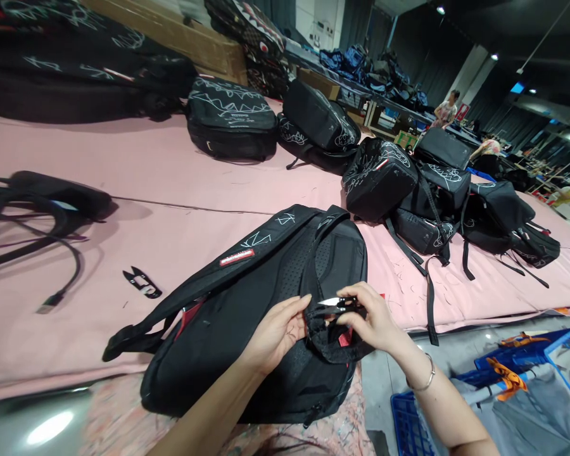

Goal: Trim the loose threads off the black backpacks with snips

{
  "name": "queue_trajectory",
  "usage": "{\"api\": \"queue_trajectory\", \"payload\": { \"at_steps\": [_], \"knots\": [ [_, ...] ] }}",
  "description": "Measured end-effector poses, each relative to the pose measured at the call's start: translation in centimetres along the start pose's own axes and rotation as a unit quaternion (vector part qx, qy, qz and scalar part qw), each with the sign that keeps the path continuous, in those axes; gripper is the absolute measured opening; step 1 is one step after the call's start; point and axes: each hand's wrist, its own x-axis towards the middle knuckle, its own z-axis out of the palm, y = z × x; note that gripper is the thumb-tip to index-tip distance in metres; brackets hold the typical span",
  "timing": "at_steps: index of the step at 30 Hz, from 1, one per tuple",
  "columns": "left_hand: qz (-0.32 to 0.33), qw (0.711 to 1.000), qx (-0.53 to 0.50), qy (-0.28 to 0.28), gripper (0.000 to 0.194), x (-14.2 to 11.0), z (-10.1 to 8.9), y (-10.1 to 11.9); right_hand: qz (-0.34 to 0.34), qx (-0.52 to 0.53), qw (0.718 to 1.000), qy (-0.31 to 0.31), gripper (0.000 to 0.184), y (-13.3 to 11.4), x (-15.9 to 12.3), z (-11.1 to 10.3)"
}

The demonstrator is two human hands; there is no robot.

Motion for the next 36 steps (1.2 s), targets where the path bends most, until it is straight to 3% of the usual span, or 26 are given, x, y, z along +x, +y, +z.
{"api": "queue_trajectory", "payload": {
  "at_steps": [3,7,9,12,14,17,20,23,28,32,36],
  "knots": [
    [-0.001,1.000,0.001,0.006,0.032,0.0,0.3,0.1,-0.036,0.024,0.997,-0.067,0.034,-0.2,0.4,0.1],
    [0.008,0.999,0.011,0.032,0.043,0.2,0.5,-0.1,-0.114,-0.057,0.971,-0.201,0.046,-0.6,1.7,0.2],
    [0.005,1.000,0.016,0.023,0.043,0.2,0.4,-0.3,-0.134,-0.079,0.961,-0.229,0.044,-0.7,2.3,0.4],
    [-0.005,1.000,0.027,0.001,0.042,0.1,0.3,-0.3,-0.135,-0.012,0.972,-0.194,0.033,-0.6,2.7,1.0],
    [-0.006,0.999,0.037,-0.006,0.037,0.0,0.2,-0.2,-0.095,0.051,0.988,-0.114,0.025,0.0,2.7,1.5],
    [-0.009,0.999,0.049,-0.011,0.030,-0.3,0.0,0.1,0.051,0.122,0.989,0.071,0.014,1.8,2.4,1.7],
    [-0.016,0.999,0.048,-0.002,0.030,-0.3,-0.2,0.3,0.204,0.156,0.949,0.185,0.019,3.6,1.5,1.1],
    [-0.017,0.999,0.040,-0.002,0.028,-0.1,-0.3,0.2,0.211,0.117,0.957,0.158,0.022,4.2,-0.1,0.6],
    [-0.019,0.999,0.022,-0.013,0.024,0.1,-0.4,0.1,0.083,-0.007,0.993,0.081,0.019,2.5,-2.3,0.8],
    [-0.005,1.000,0.010,-0.011,0.023,0.0,-0.3,0.0,-0.028,-0.056,0.997,0.040,0.016,1.4,-2.2,1.4],
    [-0.003,1.000,0.011,-0.013,0.026,0.1,-0.3,-0.2,-0.039,-0.058,0.997,0.028,0.016,1.1,-1.6,1.9]
  ]
}}
